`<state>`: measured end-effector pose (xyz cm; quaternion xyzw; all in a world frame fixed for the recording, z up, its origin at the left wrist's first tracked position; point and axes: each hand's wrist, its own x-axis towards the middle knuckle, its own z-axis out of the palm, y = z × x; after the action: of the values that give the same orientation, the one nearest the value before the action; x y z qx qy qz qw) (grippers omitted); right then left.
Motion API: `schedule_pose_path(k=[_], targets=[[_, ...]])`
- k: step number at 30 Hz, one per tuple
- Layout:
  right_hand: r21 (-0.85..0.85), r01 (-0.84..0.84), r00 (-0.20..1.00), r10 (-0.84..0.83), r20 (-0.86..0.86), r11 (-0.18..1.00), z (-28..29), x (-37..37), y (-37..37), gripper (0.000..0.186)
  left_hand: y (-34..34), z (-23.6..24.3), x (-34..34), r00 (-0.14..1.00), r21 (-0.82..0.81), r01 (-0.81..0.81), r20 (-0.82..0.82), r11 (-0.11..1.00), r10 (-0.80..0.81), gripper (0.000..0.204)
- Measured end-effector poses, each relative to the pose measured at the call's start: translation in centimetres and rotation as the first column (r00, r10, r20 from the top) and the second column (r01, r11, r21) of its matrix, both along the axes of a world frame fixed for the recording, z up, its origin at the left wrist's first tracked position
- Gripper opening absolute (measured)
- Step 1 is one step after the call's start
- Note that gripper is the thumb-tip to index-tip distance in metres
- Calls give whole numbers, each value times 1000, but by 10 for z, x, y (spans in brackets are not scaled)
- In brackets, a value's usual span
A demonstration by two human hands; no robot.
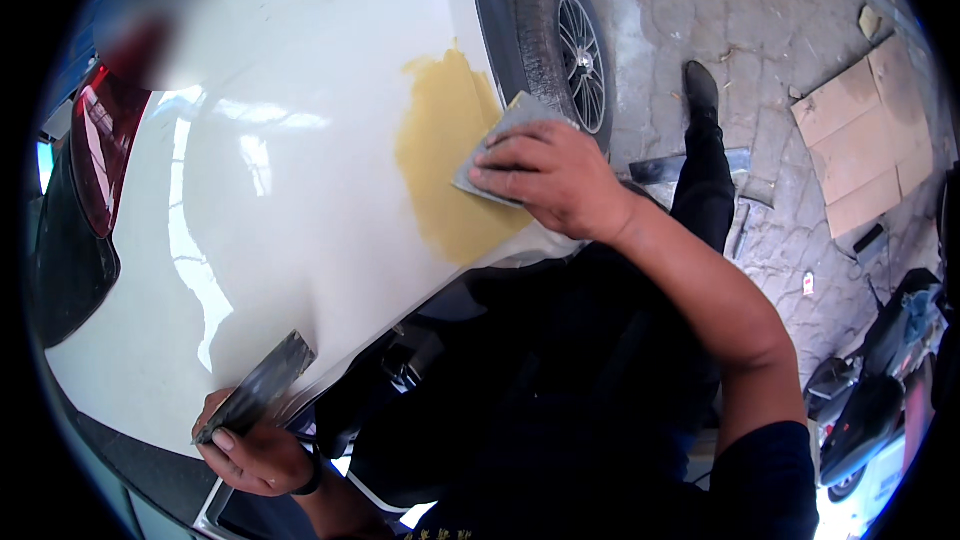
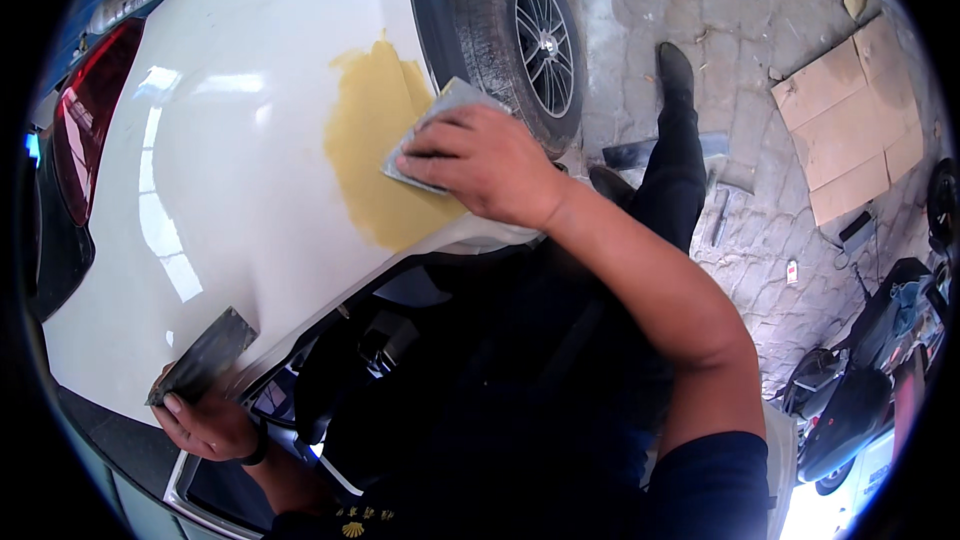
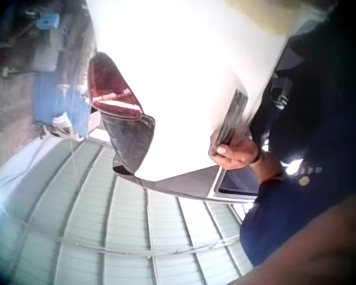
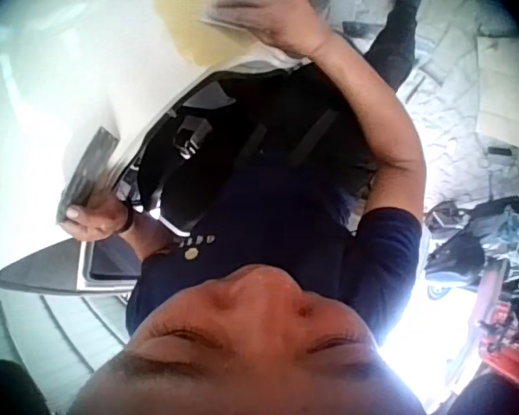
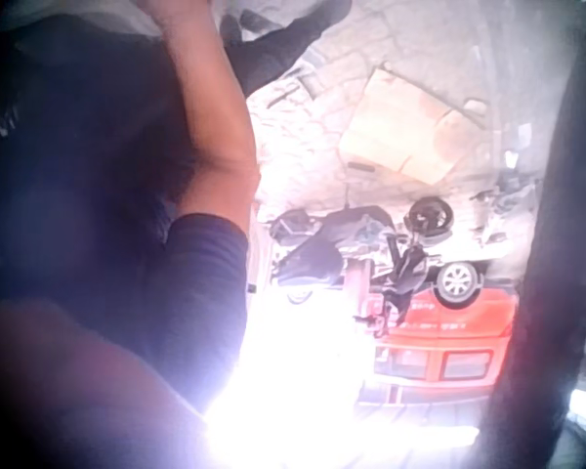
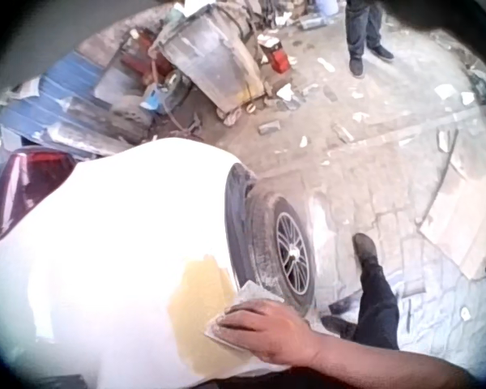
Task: The person applies yellow body filler to the side door and rear quarter panel of a white car using a metal spreader. They repeatedly scoop filler from a larger putty knife and smooth it onto the vehicle's surface to fill imperfections.
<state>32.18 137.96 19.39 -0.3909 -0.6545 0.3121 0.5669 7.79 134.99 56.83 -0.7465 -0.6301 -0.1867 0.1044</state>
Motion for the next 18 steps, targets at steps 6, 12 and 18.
schedule_pose_path(k=[6,12,18], targets=[[-37,26,998,-28,-52,999,-13,-25,-58,40,-7,16,-28,973,-4,50,-228,999,-50,34],[-133,-8,999,1,-52,991,-18,-32,-107,43,-4,14,-29,991,11,39,-131,999,-38,34],[-363,-143,971,58,-234,921,35,19,-148,44,-22,-19,30,895,-255,194,442,947,-64,29]])
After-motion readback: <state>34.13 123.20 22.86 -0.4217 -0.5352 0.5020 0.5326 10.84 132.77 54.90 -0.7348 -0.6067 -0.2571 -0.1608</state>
